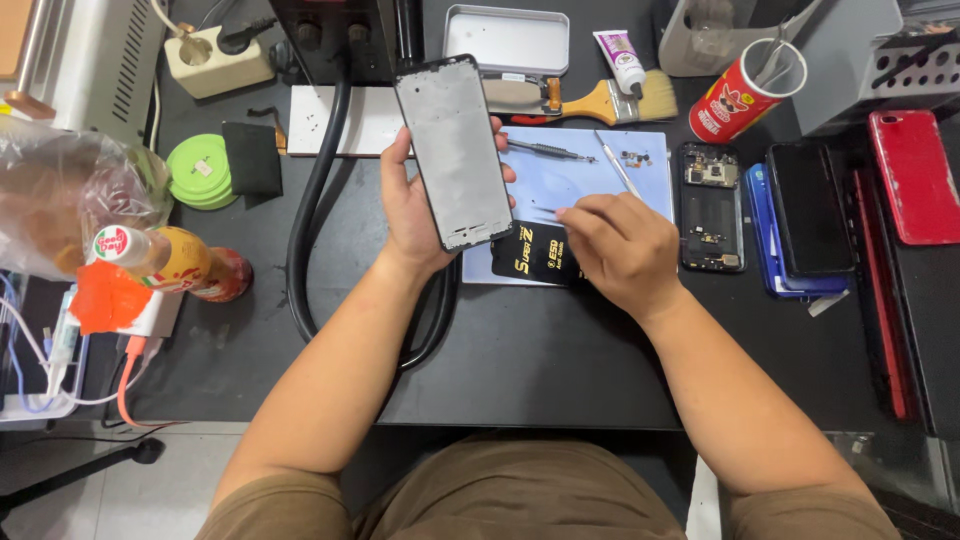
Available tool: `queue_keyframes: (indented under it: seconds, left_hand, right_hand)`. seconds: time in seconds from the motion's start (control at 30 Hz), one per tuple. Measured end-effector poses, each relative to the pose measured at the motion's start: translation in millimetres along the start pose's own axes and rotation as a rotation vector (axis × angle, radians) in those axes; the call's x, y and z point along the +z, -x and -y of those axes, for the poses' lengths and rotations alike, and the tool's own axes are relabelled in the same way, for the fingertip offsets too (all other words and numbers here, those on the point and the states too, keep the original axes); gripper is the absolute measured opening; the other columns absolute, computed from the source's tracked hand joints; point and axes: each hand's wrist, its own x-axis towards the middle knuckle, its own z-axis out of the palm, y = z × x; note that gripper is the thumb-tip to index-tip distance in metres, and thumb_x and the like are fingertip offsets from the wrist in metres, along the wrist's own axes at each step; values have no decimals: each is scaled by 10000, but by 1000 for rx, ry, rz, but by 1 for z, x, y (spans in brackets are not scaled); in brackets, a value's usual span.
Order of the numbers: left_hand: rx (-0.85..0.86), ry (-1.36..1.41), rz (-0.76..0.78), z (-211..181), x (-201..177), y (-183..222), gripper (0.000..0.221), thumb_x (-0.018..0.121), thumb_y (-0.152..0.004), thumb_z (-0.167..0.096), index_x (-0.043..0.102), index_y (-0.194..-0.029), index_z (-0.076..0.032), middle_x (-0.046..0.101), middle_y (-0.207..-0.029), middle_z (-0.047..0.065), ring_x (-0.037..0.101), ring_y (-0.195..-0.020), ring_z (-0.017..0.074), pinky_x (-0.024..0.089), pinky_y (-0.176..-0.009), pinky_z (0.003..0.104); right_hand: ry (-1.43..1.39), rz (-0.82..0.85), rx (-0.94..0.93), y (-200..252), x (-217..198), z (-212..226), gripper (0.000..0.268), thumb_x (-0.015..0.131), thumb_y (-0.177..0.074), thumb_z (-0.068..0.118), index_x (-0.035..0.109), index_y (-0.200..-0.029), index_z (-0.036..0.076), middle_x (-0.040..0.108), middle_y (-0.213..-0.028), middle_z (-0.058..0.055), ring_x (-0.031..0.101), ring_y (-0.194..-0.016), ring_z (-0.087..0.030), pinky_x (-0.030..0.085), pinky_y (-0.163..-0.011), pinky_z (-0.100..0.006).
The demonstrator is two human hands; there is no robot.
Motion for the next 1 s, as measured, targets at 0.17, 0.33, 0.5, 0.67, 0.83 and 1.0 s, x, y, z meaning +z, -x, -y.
queue_keyframes:
  seconds: [0.17, 0.33, 0.5, 0.67, 0.83, 1.0]
  left_hand:
    - [-12, -8, 17, 0, 0, 0, 850, 246, -1012, -654, 499, -1456, 25, 619, -1256, 121, 667, -1041, 257, 586, -889, 452]
    - [-13, -16, 12, 1, -1, 0, 857, 235, -1014, -656, 498, -1461, 26, 629, -1248, 123, 670, -1041, 254, 588, -883, 448]
    - [9, -34, 16, 1, 0, -1, 859, 234, -1018, -655, 500, -1461, 31, 629, -1252, 122, 670, -1039, 252, 591, -878, 451]
    - [-3, -43, -1, 1, 1, 0, 869, 232, -1014, -654, 495, -1479, 31, 636, -1247, 123, 673, -1039, 248, 593, -886, 443]
    - [-5, -24, -4, 0, 1, 0, 863, 235, -1013, -648, 495, -1481, 29, 637, -1257, 125, 675, -1036, 248, 593, -885, 442]
    - [-7, -50, 4, -1, 2, 1, 874, 242, -1012, -653, 502, -1485, 34, 639, -1257, 133, 676, -1032, 248, 594, -876, 442]
  right_hand:
    - [-72, 45, 1, -1, 4, 2, 289, 743, -830, -46, 685, -1077, 92, 678, -973, -44, 642, -774, -245, 514, -667, -363]
    - [-71, 39, 13, 4, 5, -1, 330, 764, -868, -40, 720, -1168, 88, 680, -1010, -47, 663, -790, -241, 529, -689, -352]
    - [-141, 48, 125, 10, 7, -5, 367, 720, -817, -38, 695, -1164, 80, 645, -974, -73, 662, -774, -235, 544, -692, -340]
    - [-26, 76, -5, 7, 7, -3, 397, 752, -843, -7, 720, -1216, 126, 667, -964, -30, 659, -787, -218, 506, -671, -354]
    - [13, 102, -43, 4, 5, -2, 379, 782, -847, 27, 737, -1195, 172, 677, -924, 16, 626, -731, -194, 453, -613, -347]
    - [35, 63, -84, 5, 1, -6, 384, 792, -779, 42, 747, -1127, 198, 683, -904, 23, 632, -732, -192, 450, -623, -348]
